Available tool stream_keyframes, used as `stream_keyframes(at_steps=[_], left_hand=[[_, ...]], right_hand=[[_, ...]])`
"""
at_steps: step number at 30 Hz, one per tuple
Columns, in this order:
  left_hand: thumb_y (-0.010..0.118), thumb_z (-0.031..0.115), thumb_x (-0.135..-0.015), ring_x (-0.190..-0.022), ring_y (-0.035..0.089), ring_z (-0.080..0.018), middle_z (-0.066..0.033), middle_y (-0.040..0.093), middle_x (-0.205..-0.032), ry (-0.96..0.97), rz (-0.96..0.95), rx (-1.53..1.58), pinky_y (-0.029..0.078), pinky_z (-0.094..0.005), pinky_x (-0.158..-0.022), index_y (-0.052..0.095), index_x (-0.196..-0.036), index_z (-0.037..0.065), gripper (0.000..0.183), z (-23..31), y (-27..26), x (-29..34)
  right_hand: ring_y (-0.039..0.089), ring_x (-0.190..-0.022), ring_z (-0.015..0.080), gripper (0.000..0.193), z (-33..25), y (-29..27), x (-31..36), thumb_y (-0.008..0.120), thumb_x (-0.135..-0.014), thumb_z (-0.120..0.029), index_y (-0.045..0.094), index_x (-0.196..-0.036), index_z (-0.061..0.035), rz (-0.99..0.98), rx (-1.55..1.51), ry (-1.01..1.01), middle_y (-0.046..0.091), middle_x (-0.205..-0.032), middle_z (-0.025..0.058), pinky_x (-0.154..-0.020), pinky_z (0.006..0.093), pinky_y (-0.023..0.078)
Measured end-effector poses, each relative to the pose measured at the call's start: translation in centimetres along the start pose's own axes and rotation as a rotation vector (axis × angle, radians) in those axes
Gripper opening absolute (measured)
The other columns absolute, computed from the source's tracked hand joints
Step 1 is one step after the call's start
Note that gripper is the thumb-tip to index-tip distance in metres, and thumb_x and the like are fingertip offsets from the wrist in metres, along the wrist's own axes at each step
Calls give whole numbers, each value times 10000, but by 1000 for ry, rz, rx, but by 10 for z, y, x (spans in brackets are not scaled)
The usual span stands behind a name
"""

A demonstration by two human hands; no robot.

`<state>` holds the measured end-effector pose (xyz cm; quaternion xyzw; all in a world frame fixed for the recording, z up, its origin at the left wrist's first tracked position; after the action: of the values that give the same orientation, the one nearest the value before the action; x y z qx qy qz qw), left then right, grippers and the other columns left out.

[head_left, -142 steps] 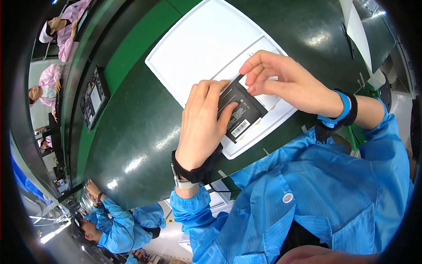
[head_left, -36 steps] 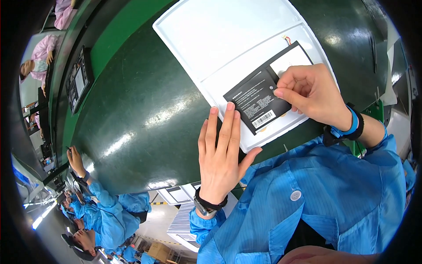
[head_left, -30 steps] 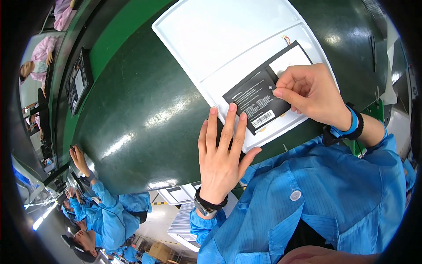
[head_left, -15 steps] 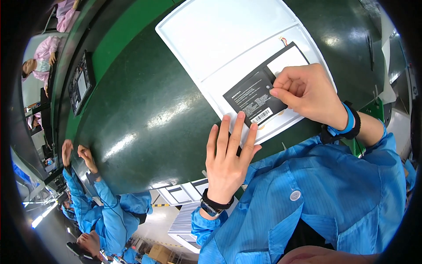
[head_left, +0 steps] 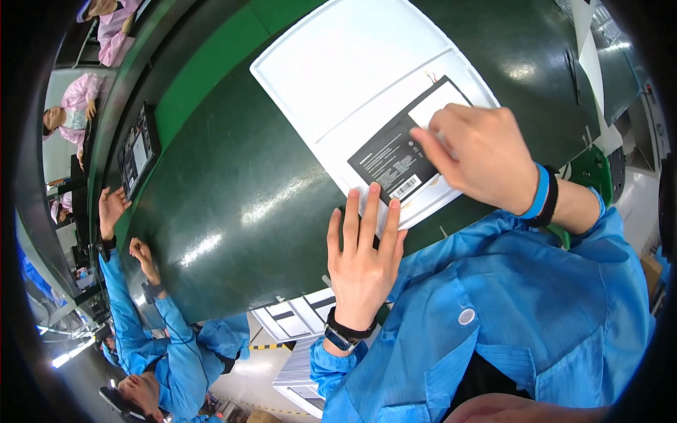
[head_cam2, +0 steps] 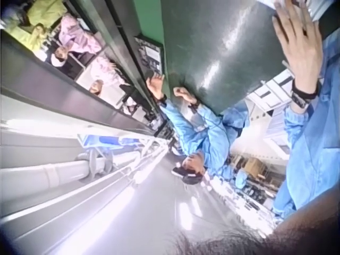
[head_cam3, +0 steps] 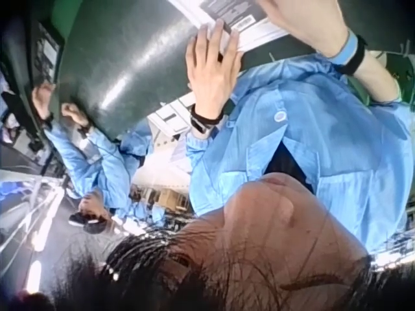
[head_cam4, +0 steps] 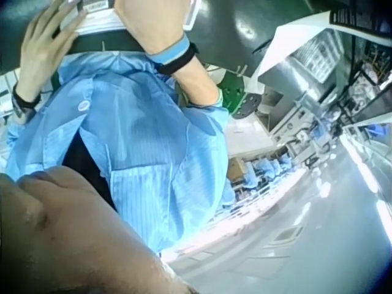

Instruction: Applying a barcode label to a device battery and installing it into a tablet chassis, including connecting internal cables.

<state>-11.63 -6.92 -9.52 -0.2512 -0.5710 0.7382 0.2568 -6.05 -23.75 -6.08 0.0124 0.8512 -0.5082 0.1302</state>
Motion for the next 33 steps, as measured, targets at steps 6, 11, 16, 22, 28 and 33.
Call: stream_keyframes(at_steps=[6, 11, 16, 22, 28, 33], left_hand=[[770, 206, -934, -1454, 491, -405, -144, 573, -1546, 15, 13, 11, 440, -538, -1133, 741, -1327, 133, 401, 1, 2, 4], [775, 199, -925, -1439, 503, -434, -176, 583, -1523, 43, 29, 13, 462, -543, -1099, 746, -1308, 100, 396, -6, 7, 9], [775, 194, -918, -1449, 491, -428, -180, 573, -1536, 42, 34, 42, 447, -541, -1093, 727, -1348, 107, 441, -10, 12, 14], [832, 225, -863, -1447, 477, -419, -172, 569, -1541, -4, -24, 129, 431, -523, -1097, 693, -1406, 140, 568, -13, -4, 3], [915, 298, -776, -1409, 485, -450, -222, 485, -1583, -81, 11, 174, 399, -545, -1150, 462, -1540, -35, 948, -30, -29, -38], [969, 335, -701, -1378, 514, -406, -224, 532, -1529, -77, -16, 234, 401, -516, -1140, 413, -1566, -55, 1099, -34, -21, -52]], right_hand=[[560, -1382, 369, 572, -51, 6, 42, 754, -930, -283, 613, -1380, 41, -141, -167, -325, 601, -1425, 197, -1093, 470, 517], [220, -1624, 344, 869, -71, 59, 56, 662, -966, -518, 433, -1576, 56, -415, 16, -482, 383, -1683, 192, -1337, 520, 138], [329, -1570, 364, 786, -64, 49, 45, 684, -969, -457, 481, -1534, 51, -359, -68, -448, 441, -1632, 207, -1304, 501, 245], [718, -1066, 318, 504, 19, 5, 18, 693, -938, -42, 552, -1413, 55, -49, -721, 103, 665, -1262, 235, -913, 402, 599], [745, -1007, 190, 475, 40, 30, 16, 681, -956, -21, 573, -1410, 68, -230, -1026, 426, 712, -1238, 198, -905, 324, 602], [733, -980, 176, 445, 43, 46, 17, 697, -954, -32, 603, -1372, 90, -400, -1124, 563, 744, -1198, 188, -852, 298, 591]])
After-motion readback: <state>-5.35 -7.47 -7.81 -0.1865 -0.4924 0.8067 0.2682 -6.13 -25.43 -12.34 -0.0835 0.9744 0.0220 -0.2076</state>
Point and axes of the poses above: each hand's wrist, its own x-axis away from the middle knuckle, its own y-axis out of the palm, z = x × y, the point moved 10 cm from there along -x, towards the middle knuckle
